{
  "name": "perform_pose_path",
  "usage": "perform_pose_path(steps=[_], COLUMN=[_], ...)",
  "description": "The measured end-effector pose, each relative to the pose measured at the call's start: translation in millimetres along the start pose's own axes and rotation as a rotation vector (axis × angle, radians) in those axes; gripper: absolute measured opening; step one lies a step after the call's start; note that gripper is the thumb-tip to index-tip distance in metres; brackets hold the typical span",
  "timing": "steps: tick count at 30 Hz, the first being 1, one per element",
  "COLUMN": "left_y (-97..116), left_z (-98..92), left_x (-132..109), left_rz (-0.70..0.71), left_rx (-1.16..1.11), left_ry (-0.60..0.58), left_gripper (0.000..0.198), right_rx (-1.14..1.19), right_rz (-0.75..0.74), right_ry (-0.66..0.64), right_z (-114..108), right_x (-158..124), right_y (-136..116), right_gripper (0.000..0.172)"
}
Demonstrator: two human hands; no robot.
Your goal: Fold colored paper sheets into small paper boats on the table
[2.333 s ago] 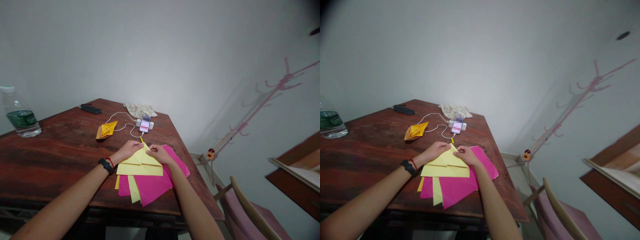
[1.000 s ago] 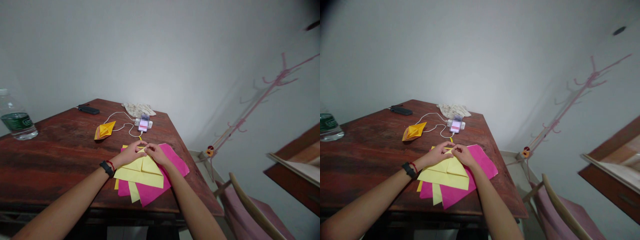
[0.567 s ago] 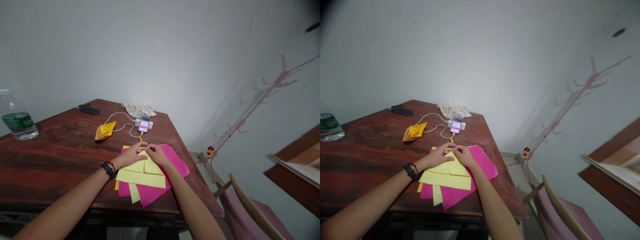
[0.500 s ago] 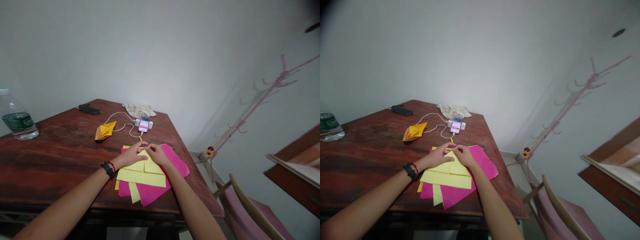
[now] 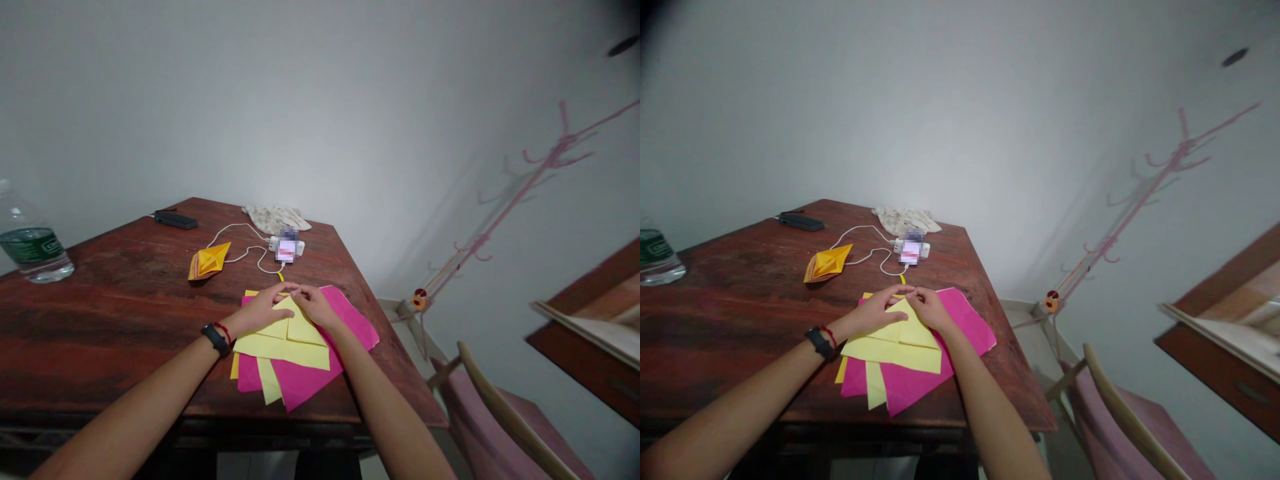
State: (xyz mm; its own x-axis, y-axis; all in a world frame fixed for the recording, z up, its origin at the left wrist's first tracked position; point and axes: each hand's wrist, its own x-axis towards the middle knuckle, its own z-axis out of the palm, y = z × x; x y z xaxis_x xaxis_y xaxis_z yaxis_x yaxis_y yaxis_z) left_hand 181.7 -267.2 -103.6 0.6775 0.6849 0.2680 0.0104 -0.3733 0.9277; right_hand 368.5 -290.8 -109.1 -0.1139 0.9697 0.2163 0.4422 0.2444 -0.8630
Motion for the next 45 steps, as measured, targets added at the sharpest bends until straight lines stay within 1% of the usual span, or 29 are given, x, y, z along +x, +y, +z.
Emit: perform_pose_path(steps=[4, 9, 12, 14, 15, 19, 24, 28, 32, 34, 37, 40, 42, 45], left_y=[-2, -4, -3, -2, -2, -1, 0, 1, -1, -2, -2, 0, 3, 6], left_z=[-0.3, -3.3, -6.6, -8.8, -9.8, -11.6, -13.1, -13.5, -12.8, -12.5, -12.1, -11.3, -10.7, -9.6], left_x=[0, 1, 0, -1, -2, -5, -7, -7, -6, -6, -6, -7, -7, -8], left_rz=[0.048, 0.117, 0.112, 0.107, 0.112, 0.14, 0.114, 0.108, 0.114, 0.111, 0.093, 0.079, 0.077, 0.083], left_rx=[0.042, 0.194, 0.307, 0.399, 0.437, 0.506, 0.545, 0.595, 0.638, 0.667, 0.74, 0.816, 0.847, 0.863], left_ry=[-0.011, -0.001, -0.01, -0.049, -0.078, -0.181, -0.223, -0.235, -0.259, -0.271, -0.3, -0.339, -0.361, -0.366], left_gripper=[0.065, 0.063, 0.058, 0.054, 0.056, 0.073, 0.07, 0.074, 0.075, 0.076, 0.085, 0.09, 0.088, 0.078], right_rx=[-0.087, -0.126, -0.145, -0.192, -0.219, -0.306, -0.375, -0.421, -0.464, -0.503, -0.588, -0.614, -0.611, -0.608], right_rz=[-0.016, -0.009, -0.002, 0.017, 0.013, -0.002, 0.013, 0.037, 0.068, 0.075, 0.076, 0.086, 0.089, 0.081], right_ry=[0.061, 0.106, 0.133, 0.152, 0.159, 0.18, 0.167, 0.162, 0.197, 0.212, 0.185, 0.128, 0.097, 0.057], right_z=[-4, -8, -11, -15, -16, -20, -20, -19, -16, -14, -12, -11, -11, -11], right_x=[2, 4, 5, 5, 4, 5, 5, 4, 2, 2, 1, 1, 0, -2], right_y=[3, 2, 0, 0, 0, 3, 6, 8, 8, 6, 3, 1, -2, -5], right_gripper=[0.025, 0.021, 0.019, 0.021, 0.023, 0.021, 0.02, 0.018, 0.011, 0.012, 0.011, 0.007, 0.008, 0.011])
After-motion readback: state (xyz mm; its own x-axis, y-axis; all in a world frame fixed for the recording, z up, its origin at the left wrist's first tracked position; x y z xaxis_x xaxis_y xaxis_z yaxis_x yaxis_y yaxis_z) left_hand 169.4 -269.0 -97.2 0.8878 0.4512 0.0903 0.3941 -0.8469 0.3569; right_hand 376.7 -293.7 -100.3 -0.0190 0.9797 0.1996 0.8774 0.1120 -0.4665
